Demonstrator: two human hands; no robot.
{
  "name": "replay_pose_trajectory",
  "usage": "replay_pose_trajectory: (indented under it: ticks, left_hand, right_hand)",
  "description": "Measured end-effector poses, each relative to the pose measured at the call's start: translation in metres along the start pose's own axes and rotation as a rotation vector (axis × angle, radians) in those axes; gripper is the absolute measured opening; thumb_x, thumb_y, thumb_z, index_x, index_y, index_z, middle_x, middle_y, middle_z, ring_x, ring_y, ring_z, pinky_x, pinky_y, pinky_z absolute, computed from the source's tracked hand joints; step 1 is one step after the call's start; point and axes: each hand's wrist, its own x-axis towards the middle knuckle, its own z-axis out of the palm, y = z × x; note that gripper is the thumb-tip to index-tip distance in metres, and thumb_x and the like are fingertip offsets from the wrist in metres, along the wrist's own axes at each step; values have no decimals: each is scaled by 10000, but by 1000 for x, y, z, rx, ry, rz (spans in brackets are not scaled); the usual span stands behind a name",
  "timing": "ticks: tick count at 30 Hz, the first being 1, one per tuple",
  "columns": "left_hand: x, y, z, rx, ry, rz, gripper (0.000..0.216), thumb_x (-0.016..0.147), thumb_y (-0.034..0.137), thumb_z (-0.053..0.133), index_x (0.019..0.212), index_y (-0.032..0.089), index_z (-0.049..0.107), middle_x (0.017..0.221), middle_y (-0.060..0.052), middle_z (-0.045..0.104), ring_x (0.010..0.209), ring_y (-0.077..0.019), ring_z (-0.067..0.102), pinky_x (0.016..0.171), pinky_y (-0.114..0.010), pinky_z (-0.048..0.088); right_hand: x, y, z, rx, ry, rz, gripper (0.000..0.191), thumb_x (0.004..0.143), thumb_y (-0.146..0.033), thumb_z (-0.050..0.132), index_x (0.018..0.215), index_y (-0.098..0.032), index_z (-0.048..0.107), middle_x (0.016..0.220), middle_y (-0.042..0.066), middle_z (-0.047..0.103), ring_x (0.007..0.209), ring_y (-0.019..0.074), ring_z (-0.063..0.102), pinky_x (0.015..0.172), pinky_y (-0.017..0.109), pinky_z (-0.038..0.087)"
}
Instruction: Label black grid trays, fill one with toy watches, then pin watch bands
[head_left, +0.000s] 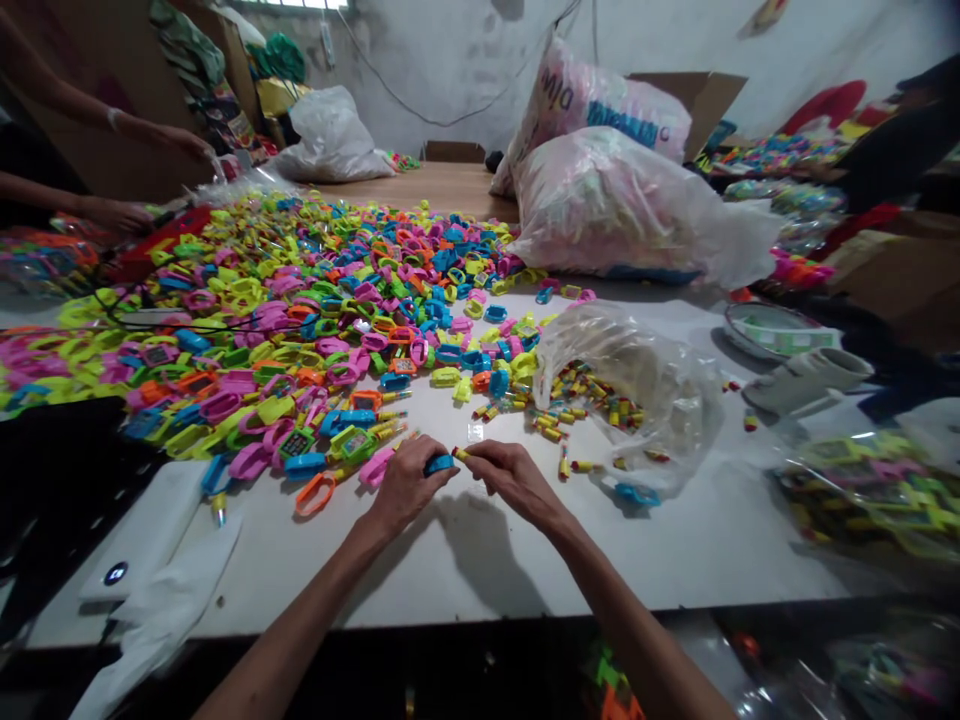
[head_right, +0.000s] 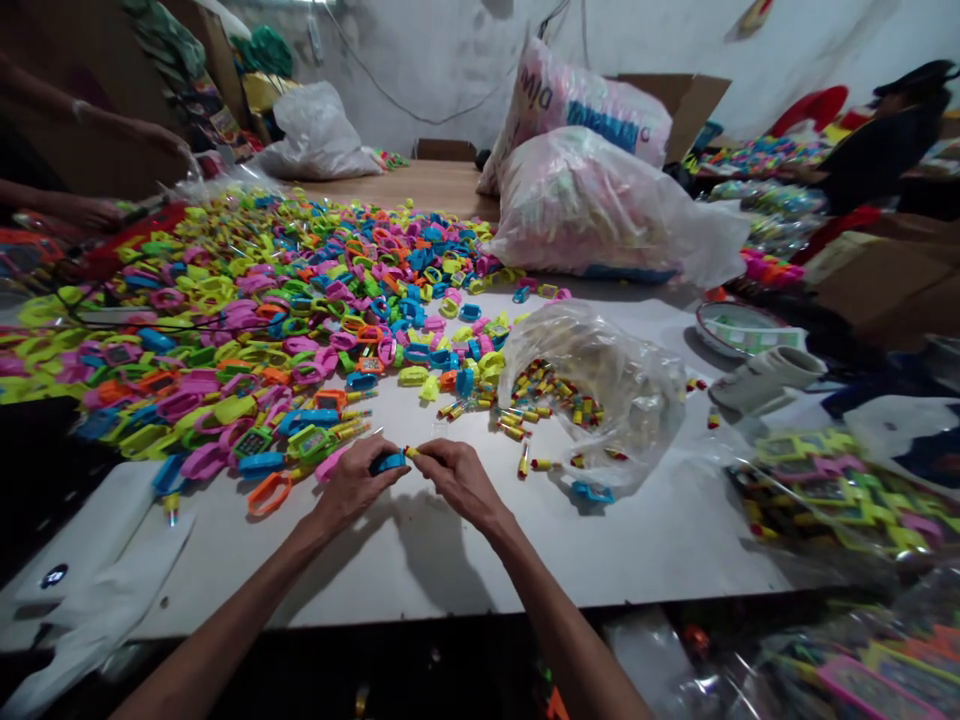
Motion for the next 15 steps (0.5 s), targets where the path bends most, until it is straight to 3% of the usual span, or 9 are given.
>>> replay_pose_trajectory:
  ticks: [9, 15]
  left_hand:
    - [-5, 0, 1, 81, -4, 108, 90, 805, 279, 594, 801, 190, 582, 744, -9, 595, 718, -158, 531, 687, -300, 406]
    - [-13, -2, 0, 190, 96, 279, 84, 851, 246, 526, 813, 182, 564, 729, -28, 583, 725, -170, 517, 695, -317, 410]
  right_hand:
    - [-5, -2, 1, 34, -35, 24, 404, 855, -458, 473, 647, -141, 614, 544, -13, 486, 478, 92, 442, 474, 206, 352]
    - [-14, -5, 4, -67, -1, -111, 310, 862, -402, 505, 957, -182, 701, 692, 21, 565, 586, 114, 487, 515, 207, 394]
